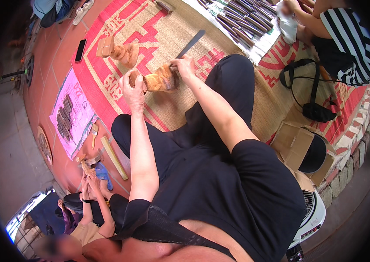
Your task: The person sits on a mat and carves a small block of wood using a knife. They hold the wood in their left hand and use the knife in their right hand to shape the piece, occasionally rotating it to access different sides.
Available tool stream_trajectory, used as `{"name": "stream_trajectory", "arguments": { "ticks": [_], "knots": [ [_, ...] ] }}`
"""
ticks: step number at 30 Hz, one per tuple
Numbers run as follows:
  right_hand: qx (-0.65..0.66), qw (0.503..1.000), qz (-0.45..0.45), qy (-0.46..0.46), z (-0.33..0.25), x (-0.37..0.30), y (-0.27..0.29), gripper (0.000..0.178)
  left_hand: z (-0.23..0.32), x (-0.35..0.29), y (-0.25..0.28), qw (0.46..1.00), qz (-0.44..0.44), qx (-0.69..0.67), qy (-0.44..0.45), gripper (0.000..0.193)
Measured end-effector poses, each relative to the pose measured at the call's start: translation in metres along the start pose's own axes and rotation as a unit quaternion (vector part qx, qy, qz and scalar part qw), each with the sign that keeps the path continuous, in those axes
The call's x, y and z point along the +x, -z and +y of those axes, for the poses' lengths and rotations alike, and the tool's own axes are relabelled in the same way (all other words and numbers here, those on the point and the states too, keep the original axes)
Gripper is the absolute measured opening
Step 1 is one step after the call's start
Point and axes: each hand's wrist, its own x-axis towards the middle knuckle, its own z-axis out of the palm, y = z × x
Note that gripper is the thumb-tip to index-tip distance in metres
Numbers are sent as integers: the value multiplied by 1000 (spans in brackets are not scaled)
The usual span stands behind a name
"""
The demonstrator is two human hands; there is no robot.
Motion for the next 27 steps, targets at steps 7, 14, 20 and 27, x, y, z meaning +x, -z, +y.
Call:
{"name": "stream_trajectory", "arguments": {
  "ticks": [7,14,20,27],
  "knots": [
    [7,999,-30,-12,13,5,-1,22,-6,1,-1,1000,-3,-6,5,33],
    [-3,999,47,0,4,-5,6,21,-3,0,-2,1000,7,-1,-12,33],
    [-65,998,3,-9,11,-17,3,20,-1,-5,3,1000,-3,-2,8,33],
    [-36,999,4,-8,1,-18,6,23,-9,-5,4,1000,8,-13,-4,33]
  ]
}}
